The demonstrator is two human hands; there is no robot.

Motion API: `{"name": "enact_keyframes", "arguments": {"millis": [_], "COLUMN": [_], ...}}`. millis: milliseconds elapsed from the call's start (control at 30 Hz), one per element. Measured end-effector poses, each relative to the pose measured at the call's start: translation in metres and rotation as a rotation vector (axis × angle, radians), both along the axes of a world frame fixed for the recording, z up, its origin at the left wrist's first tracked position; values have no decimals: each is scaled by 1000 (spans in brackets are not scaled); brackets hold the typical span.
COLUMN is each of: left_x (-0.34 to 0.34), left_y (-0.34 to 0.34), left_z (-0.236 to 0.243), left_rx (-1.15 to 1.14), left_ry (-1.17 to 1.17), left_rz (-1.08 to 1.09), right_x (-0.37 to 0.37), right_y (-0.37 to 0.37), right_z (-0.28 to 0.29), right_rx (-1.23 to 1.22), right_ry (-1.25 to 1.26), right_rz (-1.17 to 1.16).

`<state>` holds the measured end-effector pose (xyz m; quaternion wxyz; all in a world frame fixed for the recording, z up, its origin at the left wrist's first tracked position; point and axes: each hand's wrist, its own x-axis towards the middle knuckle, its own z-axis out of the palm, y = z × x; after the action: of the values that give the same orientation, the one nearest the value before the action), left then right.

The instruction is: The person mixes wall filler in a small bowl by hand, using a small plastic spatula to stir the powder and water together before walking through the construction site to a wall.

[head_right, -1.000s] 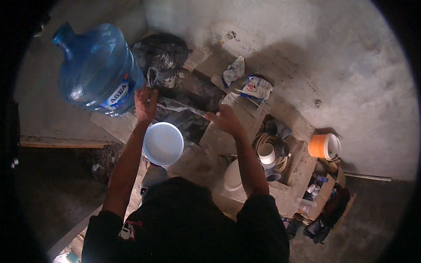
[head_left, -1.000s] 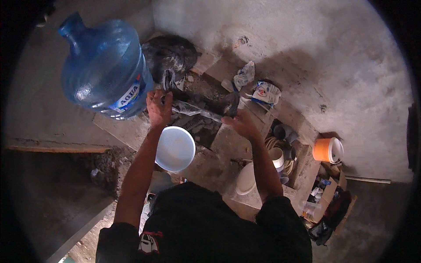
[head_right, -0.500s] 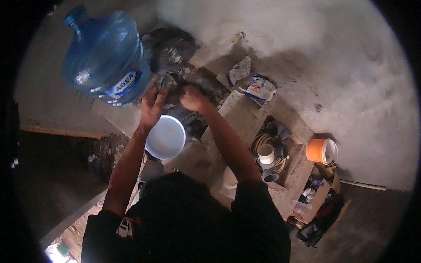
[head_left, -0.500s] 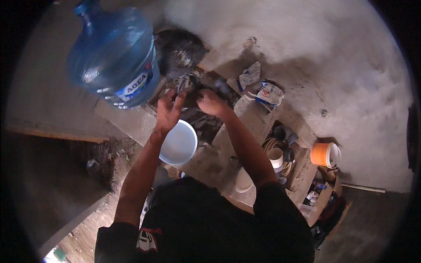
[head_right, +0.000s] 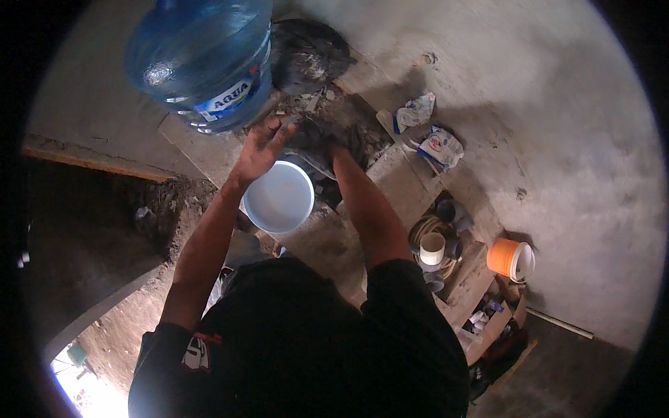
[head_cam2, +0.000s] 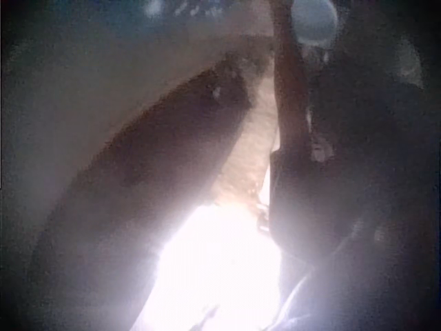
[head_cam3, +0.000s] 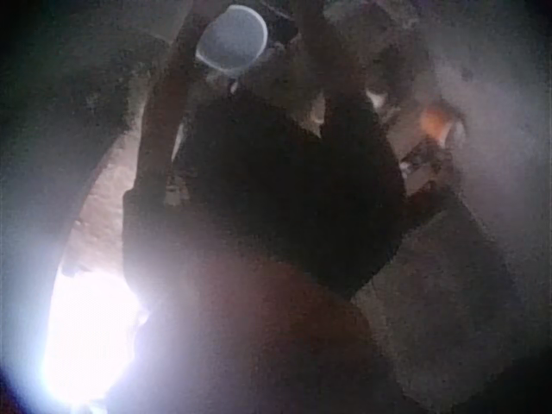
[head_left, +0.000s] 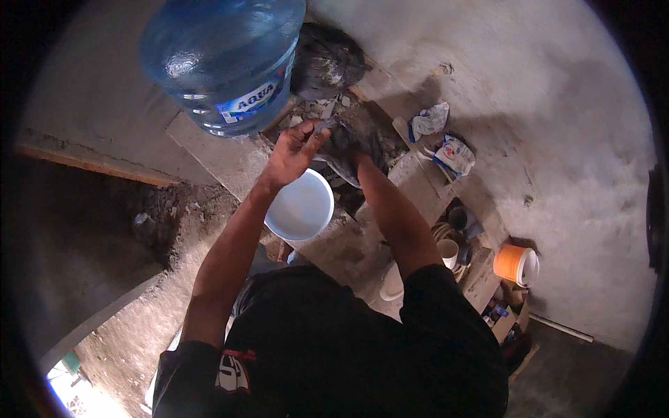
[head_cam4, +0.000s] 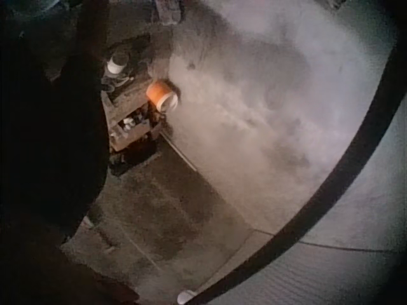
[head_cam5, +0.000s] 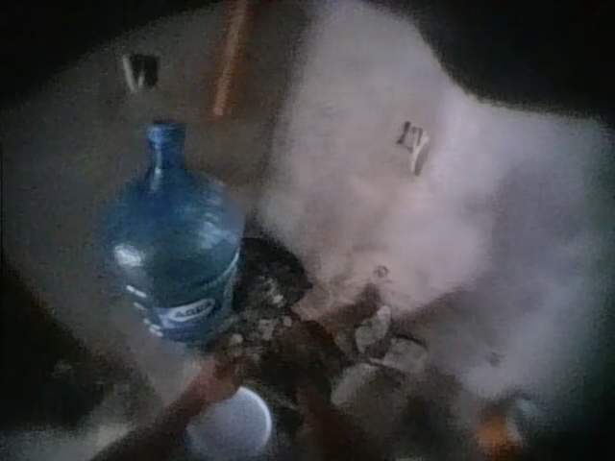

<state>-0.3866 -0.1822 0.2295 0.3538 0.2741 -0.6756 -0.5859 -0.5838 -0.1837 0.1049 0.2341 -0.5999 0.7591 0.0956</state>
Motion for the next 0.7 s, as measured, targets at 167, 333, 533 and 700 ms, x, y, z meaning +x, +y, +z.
{"name": "enact_keyframes", "arguments": {"millis": [167,333,533,700], "left_x": [4,7,8,-3], "left_y": [-3,-6,-8,-29], "left_z": [-6,-4,3,-15], "left_rx": [22,124,29,-62], "left_ry": [-28,-58,-27,-101], "left_rz": [-29,-33,45,171], "right_x": [6,3,-19,-42], "right_y": [-3,-5,2,9], "right_z": [-11,-17,-19,-8], "right_rx": [-1,-6,-48,-214], "right_ry": [35,18,-130,-577], "right_rz": [-47,-117,-382,-734]}}
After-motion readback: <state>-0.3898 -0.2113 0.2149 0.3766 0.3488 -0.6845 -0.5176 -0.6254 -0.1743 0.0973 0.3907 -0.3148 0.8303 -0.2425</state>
